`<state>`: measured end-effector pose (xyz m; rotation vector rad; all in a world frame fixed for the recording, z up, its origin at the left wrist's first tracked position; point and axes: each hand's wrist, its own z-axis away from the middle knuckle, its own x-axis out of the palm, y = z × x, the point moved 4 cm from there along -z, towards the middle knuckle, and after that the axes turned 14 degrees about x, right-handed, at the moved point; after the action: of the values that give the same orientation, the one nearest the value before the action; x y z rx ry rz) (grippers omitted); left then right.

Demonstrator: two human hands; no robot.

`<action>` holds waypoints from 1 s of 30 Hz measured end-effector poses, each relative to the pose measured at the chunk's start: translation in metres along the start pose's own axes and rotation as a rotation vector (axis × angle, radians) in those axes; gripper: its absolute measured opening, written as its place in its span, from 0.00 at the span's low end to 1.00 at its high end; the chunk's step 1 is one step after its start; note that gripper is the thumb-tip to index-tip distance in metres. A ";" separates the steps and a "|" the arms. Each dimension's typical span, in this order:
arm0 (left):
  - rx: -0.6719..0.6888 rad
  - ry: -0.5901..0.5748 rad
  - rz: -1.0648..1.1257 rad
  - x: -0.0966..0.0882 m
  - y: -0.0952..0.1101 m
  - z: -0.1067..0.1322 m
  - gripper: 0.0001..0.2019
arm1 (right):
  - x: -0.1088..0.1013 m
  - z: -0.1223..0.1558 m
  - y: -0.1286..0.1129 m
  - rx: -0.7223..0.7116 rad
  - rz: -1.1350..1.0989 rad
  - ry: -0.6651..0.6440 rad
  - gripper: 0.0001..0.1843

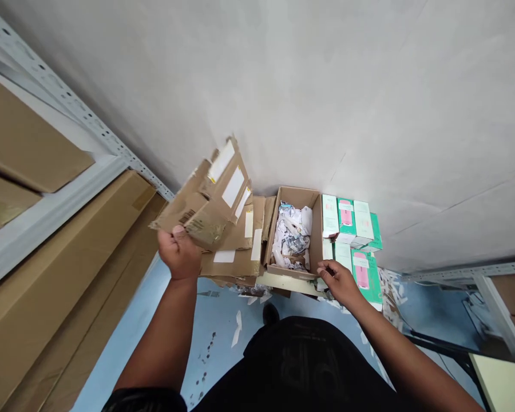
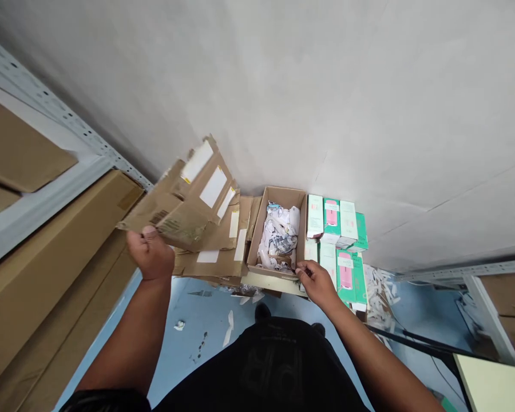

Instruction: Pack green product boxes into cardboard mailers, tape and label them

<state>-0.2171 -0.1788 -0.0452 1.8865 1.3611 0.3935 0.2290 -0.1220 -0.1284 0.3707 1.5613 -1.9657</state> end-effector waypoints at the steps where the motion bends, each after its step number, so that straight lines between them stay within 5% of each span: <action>1: 0.059 0.076 0.084 0.003 0.016 -0.005 0.18 | -0.001 0.005 0.001 0.010 -0.001 0.010 0.16; 3: 0.107 0.131 0.267 0.016 0.045 -0.009 0.16 | -0.004 0.014 0.003 0.025 -0.002 0.037 0.15; 7: 0.033 0.060 0.557 0.049 0.096 0.010 0.15 | -0.027 0.035 0.012 0.049 -0.063 0.123 0.17; 12: -0.167 -0.264 0.710 0.093 0.156 0.070 0.19 | -0.091 0.073 0.049 0.072 -0.322 0.360 0.27; 21: -0.248 -0.676 0.988 0.177 0.308 0.221 0.24 | -0.233 0.196 0.193 0.140 -0.724 0.746 0.36; 26: -0.080 -1.014 1.031 0.208 0.400 0.333 0.25 | -0.297 0.283 0.259 0.164 -0.784 0.760 0.25; 30: 0.132 -1.217 0.968 0.235 0.458 0.409 0.24 | -0.329 0.347 0.312 0.249 -0.904 0.939 0.21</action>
<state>0.4398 -0.1939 -0.0246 2.1374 -0.3537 -0.3982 0.7252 -0.4027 -0.0969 0.9046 2.3236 -2.9364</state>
